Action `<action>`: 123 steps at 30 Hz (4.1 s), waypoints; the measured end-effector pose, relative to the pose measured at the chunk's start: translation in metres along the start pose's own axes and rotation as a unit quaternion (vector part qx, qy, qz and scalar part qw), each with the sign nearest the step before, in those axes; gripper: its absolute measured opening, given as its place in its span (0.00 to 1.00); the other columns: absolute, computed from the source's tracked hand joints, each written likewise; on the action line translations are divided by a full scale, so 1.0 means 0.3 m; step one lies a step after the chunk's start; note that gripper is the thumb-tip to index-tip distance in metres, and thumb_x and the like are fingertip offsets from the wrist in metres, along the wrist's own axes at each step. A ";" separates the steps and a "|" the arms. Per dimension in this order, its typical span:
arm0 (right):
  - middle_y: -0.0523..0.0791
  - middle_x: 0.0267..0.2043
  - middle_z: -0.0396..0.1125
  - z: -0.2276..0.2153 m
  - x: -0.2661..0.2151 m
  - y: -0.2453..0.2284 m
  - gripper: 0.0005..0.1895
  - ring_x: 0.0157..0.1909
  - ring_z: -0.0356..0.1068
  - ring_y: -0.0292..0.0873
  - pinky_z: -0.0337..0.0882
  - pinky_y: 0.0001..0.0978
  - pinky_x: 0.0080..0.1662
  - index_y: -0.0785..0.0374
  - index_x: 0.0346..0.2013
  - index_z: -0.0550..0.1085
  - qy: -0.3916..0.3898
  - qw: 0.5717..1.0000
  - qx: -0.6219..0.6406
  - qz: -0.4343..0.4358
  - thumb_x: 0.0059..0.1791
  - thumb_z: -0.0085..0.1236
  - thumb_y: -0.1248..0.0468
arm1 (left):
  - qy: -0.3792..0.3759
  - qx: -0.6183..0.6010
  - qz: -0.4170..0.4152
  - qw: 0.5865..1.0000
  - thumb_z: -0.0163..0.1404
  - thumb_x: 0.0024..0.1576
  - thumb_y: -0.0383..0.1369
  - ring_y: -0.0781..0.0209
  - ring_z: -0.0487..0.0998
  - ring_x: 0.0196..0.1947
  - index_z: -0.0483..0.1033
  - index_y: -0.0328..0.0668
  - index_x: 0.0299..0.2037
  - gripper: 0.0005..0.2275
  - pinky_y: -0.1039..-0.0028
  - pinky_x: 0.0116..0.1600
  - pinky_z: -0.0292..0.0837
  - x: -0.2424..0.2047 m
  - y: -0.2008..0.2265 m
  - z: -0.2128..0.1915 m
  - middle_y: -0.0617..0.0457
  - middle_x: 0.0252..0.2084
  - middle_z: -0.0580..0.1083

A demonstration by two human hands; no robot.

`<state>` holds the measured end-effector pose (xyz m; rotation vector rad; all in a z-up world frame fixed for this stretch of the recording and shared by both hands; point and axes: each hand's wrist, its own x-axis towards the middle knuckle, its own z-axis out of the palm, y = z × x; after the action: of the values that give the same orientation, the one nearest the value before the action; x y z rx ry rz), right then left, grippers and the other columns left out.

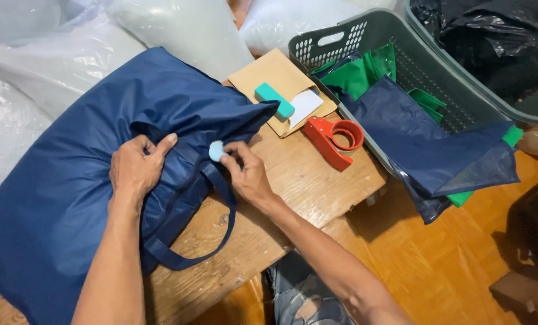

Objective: Cleaning the edges and handles of a blue fabric bag using a small cleaning block.

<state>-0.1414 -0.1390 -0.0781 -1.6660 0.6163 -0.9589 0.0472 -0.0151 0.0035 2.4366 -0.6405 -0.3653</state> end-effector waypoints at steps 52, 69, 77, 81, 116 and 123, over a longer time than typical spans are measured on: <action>0.42 0.32 0.69 0.145 -0.253 -0.061 0.05 0.38 0.74 0.50 0.73 0.35 0.43 0.56 0.36 0.78 -0.058 0.994 -0.039 -0.082 0.48 0.65 0.61 | 0.024 0.028 -0.016 0.999 0.61 0.50 0.66 0.32 0.80 0.39 0.68 0.39 0.24 0.33 0.50 0.42 0.73 -0.060 0.097 0.019 0.34 0.28 0.75; 0.44 0.30 0.69 0.265 -0.396 -0.071 0.07 0.37 0.72 0.50 0.72 0.37 0.45 0.58 0.34 0.76 -0.071 0.997 0.021 -0.018 0.48 0.66 0.61 | 0.039 0.020 0.000 0.999 0.61 0.49 0.68 0.32 0.81 0.38 0.68 0.40 0.24 0.34 0.50 0.42 0.73 -0.046 0.078 0.032 0.35 0.27 0.75; 0.45 0.28 0.66 0.182 -0.288 -0.109 0.06 0.32 0.69 0.51 0.69 0.39 0.39 0.56 0.33 0.75 0.003 0.995 -0.059 -0.077 0.50 0.62 0.59 | 0.038 0.013 -0.002 0.999 0.61 0.51 0.67 0.31 0.80 0.38 0.68 0.40 0.24 0.34 0.48 0.42 0.73 -0.054 0.080 0.035 0.35 0.26 0.74; 0.45 0.31 0.69 0.202 -0.426 -0.102 0.07 0.36 0.71 0.44 0.70 0.35 0.42 0.57 0.37 0.78 -0.224 0.967 0.124 -0.004 0.49 0.66 0.59 | 0.046 0.015 -0.013 0.999 0.61 0.50 0.68 0.35 0.81 0.37 0.68 0.42 0.24 0.34 0.51 0.43 0.73 -0.039 0.061 0.041 0.37 0.26 0.75; 0.42 0.29 0.64 -0.340 -0.454 -0.161 0.17 0.26 0.61 0.34 0.61 0.24 0.28 0.63 0.48 0.71 0.051 0.952 0.184 0.240 0.47 0.62 0.61 | 0.219 0.191 0.099 0.952 0.59 0.38 0.63 0.25 0.54 0.67 0.63 0.42 0.59 0.43 0.32 0.59 0.54 -0.807 -0.273 -0.171 0.27 0.69 0.54; 0.50 0.41 0.67 -0.091 -0.313 -0.222 0.20 0.28 0.67 0.38 0.71 0.27 0.32 0.69 0.50 0.67 0.002 0.972 0.088 0.217 0.47 0.62 0.65 | 0.091 0.085 -0.066 0.990 0.37 0.54 0.61 0.25 0.32 0.76 0.44 0.58 0.78 0.41 0.17 0.62 0.43 -0.722 -0.394 -0.146 0.31 0.78 0.33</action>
<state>-0.2198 -0.0595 -0.0386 -1.2997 0.8324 -0.6768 -0.0765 0.2025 -0.0094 2.6452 -0.4473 -0.1414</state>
